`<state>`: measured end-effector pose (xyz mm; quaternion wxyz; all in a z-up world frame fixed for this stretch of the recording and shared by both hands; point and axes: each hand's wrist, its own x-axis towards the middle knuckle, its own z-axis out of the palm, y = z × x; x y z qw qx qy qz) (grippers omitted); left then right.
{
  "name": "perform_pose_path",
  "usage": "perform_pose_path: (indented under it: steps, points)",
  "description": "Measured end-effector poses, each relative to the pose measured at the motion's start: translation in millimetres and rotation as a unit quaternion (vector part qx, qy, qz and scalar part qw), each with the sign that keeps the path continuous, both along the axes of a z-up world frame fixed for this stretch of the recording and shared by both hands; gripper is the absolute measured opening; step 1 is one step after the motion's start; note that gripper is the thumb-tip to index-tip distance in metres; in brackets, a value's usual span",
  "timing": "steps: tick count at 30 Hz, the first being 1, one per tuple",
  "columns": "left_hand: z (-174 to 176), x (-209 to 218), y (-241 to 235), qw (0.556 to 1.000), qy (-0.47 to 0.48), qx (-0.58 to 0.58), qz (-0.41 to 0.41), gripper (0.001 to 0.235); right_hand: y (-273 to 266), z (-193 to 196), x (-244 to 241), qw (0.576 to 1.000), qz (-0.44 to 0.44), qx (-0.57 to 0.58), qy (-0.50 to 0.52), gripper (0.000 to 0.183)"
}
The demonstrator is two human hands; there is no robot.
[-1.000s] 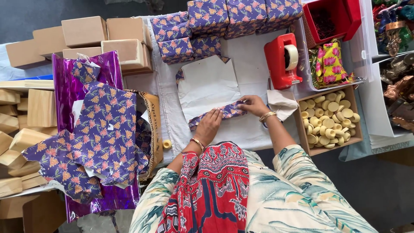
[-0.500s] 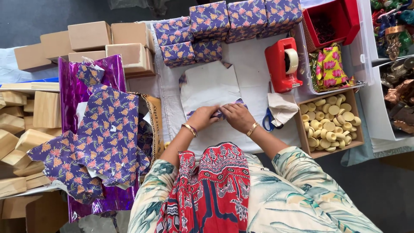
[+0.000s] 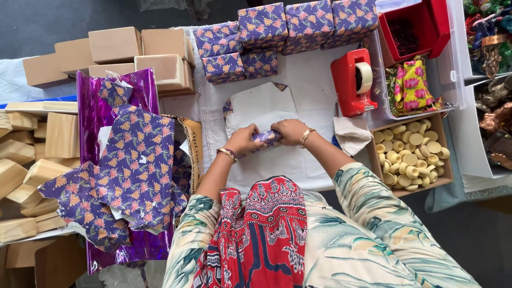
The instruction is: The person wraps small wooden blocks in floral-patterned paper, using scissors to trim the edges and tape to secure the wrapping. They also wipe the wooden blocks with a cloth before wrapping them.
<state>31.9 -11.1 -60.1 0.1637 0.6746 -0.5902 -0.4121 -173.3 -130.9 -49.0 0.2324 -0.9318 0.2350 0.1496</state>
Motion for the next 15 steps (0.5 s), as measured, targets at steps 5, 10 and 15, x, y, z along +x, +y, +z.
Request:
perform_pose_path:
  steps: [5,10,15]
  points:
    - [-43.1,16.8,-10.4,0.997,0.055,0.053,-0.009,0.058,-21.2,6.7,7.9,0.994,-0.012,0.102,0.024,0.053]
    - [-49.9,17.1,-16.1,0.999,-0.045,0.028,0.003,0.063,-25.4,17.5,21.9,0.992,-0.025,0.076,0.099,0.066]
    - [-26.2,12.6,-16.4,0.992,-0.124,0.019,0.011,0.051,-24.4,21.3,25.9,0.995,0.011,-0.019,0.097,0.062]
